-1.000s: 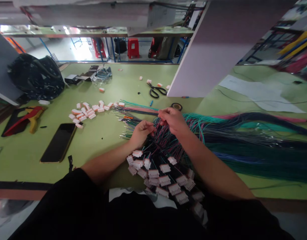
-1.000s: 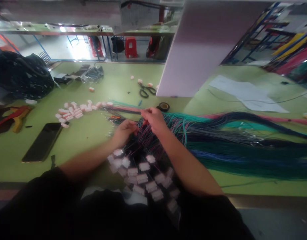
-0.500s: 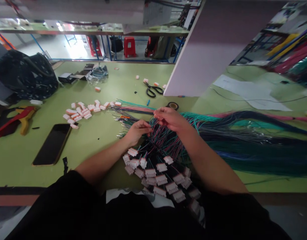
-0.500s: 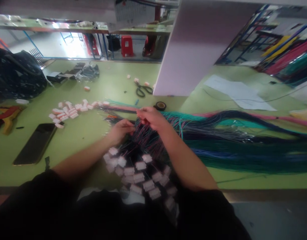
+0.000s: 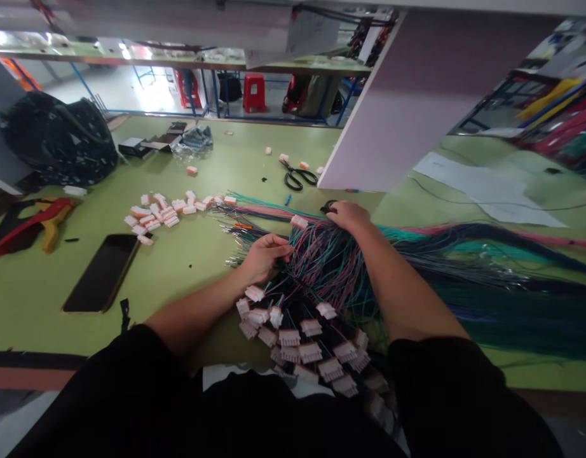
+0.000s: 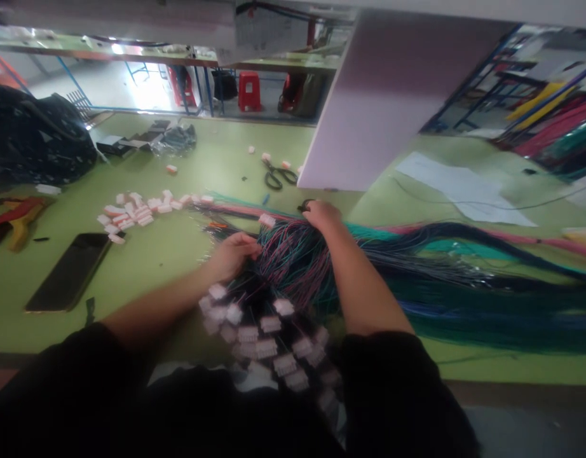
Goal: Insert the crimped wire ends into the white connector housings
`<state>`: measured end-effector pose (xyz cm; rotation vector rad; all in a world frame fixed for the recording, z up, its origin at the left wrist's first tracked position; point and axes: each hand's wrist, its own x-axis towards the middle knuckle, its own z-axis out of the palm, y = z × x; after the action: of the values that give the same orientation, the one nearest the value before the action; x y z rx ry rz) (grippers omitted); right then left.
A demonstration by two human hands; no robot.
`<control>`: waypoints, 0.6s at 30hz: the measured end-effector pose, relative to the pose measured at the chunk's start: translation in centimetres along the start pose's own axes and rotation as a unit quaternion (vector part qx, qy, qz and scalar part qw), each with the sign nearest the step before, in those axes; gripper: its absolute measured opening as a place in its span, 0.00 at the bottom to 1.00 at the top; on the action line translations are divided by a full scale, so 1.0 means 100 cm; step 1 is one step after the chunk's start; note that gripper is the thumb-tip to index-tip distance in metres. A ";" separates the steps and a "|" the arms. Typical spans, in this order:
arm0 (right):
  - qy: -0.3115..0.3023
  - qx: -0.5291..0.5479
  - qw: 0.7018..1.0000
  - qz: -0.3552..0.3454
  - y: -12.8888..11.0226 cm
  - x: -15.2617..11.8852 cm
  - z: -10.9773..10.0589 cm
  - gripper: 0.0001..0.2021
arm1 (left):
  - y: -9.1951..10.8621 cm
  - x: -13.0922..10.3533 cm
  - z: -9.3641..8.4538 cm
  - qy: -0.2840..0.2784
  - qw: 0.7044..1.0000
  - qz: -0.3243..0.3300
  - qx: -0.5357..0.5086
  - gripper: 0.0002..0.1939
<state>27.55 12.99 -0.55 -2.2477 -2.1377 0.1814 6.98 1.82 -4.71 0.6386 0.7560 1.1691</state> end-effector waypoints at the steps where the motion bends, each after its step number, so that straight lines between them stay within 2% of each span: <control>1: 0.010 -0.002 1.000 0.005 -0.001 -0.001 0.000 0.10 | 0.000 0.000 0.000 0.001 1.000 0.000 -0.004 0.11; 3: 0.035 0.019 0.999 0.007 -0.003 -0.010 -0.006 0.13 | 0.000 0.000 0.000 0.005 1.000 -0.002 -0.007 0.11; 5: 0.042 0.082 0.996 -0.014 -0.007 -0.030 -0.014 0.15 | 0.000 0.001 0.000 0.011 1.000 -0.004 -0.008 0.11; 6: 0.026 0.128 0.991 -0.039 -0.010 -0.044 -0.017 0.16 | 0.000 0.001 0.000 0.013 1.000 -0.004 -0.011 0.11; 8: -0.047 0.189 0.975 -0.106 -0.019 -0.075 -0.022 0.14 | -0.001 0.001 0.000 0.019 1.000 -0.001 -0.019 0.11; 9: -0.056 0.197 0.969 -0.136 -0.025 -0.090 -0.023 0.13 | -0.002 0.001 0.000 0.022 1.000 0.000 -0.022 0.12; 11: -0.062 0.197 0.963 -0.176 -0.037 -0.114 -0.022 0.10 | -0.003 0.000 0.001 0.027 0.999 0.003 -0.024 0.12; 13: -0.058 0.175 0.965 -0.185 -0.048 -0.129 -0.018 0.10 | -0.003 -0.001 0.002 0.030 0.999 0.010 -0.023 0.11; 18: -0.026 0.055 0.986 -0.157 -0.063 -0.136 -0.013 0.12 | -0.003 -0.004 0.004 0.034 0.998 0.045 -0.017 0.09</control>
<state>20.82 -0.16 2.19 -1.8364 -2.4060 0.3390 7.41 1.28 -4.61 0.6124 0.7708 1.2885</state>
